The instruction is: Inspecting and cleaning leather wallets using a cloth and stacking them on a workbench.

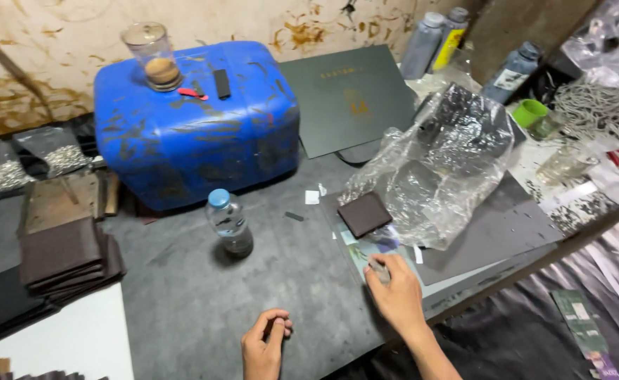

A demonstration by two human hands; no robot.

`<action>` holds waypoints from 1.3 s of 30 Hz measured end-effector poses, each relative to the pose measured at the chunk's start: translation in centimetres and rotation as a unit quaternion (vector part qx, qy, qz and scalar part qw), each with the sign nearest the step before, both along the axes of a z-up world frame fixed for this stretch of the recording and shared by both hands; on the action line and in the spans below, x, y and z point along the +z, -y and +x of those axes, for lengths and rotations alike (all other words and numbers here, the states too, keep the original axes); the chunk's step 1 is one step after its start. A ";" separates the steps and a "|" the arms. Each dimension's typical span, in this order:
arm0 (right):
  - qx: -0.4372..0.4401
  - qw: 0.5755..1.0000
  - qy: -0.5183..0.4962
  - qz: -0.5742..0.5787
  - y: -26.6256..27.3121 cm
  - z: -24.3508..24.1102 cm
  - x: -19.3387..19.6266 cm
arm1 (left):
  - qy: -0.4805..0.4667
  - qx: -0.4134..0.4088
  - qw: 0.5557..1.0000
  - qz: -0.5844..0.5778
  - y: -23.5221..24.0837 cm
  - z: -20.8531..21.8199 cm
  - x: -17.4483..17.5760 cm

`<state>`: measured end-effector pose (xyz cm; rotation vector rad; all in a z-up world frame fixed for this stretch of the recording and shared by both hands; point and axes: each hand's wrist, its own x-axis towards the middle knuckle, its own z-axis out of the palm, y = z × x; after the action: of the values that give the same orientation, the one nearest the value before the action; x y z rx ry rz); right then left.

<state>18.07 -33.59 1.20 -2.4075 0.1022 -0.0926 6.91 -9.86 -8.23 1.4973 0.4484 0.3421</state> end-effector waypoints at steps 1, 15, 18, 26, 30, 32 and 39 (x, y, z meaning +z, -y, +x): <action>-0.004 1.000 0.000 -0.006 0.7 1.5 0.5 | -0.052 -0.029 0.994 0.097 0.2 0.2 -0.3; -0.039 0.973 -0.043 -0.222 0.2 10.4 -1.8 | -0.169 -0.076 0.954 0.234 0.8 0.1 0.5; -0.089 0.988 -0.063 -0.109 -0.1 8.3 0.3 | -0.087 -0.087 0.967 0.223 0.4 0.0 0.1; -0.055 0.833 -0.147 0.530 -3.6 -3.1 -1.7 | 0.060 -0.051 0.991 -0.110 0.0 -1.5 3.1; -0.058 0.787 -0.226 0.571 -8.7 -8.3 -1.6 | 0.206 -0.149 0.926 -0.279 -0.4 -3.2 7.3; -0.009 0.825 -0.271 0.495 -10.9 -10.2 -1.0 | 0.227 -0.118 0.857 -0.447 -0.6 -3.7 10.5; -0.095 0.838 -0.160 0.513 -14.3 -10.1 1.3 | 0.066 0.133 0.792 -0.593 -3.0 -4.8 14.7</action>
<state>7.93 -19.29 2.49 -1.3025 0.4278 0.2302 2.15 -6.83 6.44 0.1667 0.5990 0.2844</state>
